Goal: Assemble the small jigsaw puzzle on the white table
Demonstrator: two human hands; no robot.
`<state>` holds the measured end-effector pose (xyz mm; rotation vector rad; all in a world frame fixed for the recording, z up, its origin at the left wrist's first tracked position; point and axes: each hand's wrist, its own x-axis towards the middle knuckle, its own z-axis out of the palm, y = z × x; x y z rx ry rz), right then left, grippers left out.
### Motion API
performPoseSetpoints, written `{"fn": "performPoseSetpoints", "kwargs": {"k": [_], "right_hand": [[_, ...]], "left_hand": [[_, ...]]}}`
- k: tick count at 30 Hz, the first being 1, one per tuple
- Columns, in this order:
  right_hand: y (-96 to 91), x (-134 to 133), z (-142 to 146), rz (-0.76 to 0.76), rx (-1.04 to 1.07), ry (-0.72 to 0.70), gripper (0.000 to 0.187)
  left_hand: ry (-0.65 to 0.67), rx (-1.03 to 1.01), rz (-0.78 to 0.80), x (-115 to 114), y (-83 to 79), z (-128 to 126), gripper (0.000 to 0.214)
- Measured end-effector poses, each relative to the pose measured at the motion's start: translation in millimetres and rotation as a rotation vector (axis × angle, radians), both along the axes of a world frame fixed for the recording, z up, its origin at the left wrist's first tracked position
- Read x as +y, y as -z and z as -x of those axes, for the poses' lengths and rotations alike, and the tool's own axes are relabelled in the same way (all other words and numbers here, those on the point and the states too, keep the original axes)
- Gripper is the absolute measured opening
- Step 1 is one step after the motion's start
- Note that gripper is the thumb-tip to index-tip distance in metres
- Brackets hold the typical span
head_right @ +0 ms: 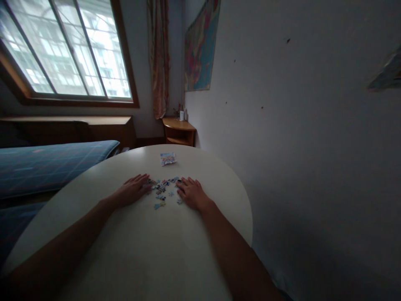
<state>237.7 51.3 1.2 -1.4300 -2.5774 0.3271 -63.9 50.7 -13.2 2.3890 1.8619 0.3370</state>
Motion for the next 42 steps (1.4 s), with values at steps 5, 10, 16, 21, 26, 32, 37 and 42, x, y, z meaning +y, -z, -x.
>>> {"fn": "performPoseSetpoints", "kwargs": {"k": [5, 10, 16, 21, 26, 32, 37, 42], "right_hand": [[-0.9, 4.3, -9.2, 0.004, 0.013, 0.104, 0.056], [-5.4, -4.2, 1.0, 0.048, -0.009, 0.001, 0.074], [-12.3, -22.9, 20.4, 0.030, -0.010, -0.259, 0.082], [-15.1, -25.5, 23.4, 0.039, -0.015, -0.310, 0.068], [-10.2, -18.9, 19.5, 0.033, -0.012, -0.215, 0.063], [-5.1, -10.4, 10.5, 0.017, 0.006, -0.035, 0.063], [-2.7, -2.5, 2.5, -0.029, 0.036, 0.065, 0.059], [-4.1, 5.9, -7.8, -0.078, 0.176, -0.034, 0.051]], "left_hand": [[0.037, 0.008, 0.150, 2.9, -2.8, 18.8, 0.097], [0.002, 0.005, 0.072, 12.8, -0.6, 47.6, 0.087], [-0.087, -0.006, -0.015, 15.2, 5.9, 44.7, 0.085], [-0.115, 0.022, -0.049, 13.2, 4.1, 36.2, 0.081], [-0.143, 0.032, -0.060, 15.2, 1.5, 41.5, 0.073], [-0.068, -0.004, -0.042, 3.0, 1.9, 2.5, 0.071], [0.112, -0.012, 0.015, -16.3, -2.1, -39.9, 0.067], [0.150, -0.006, 0.059, -35.3, -2.8, -61.8, 0.081]]}}
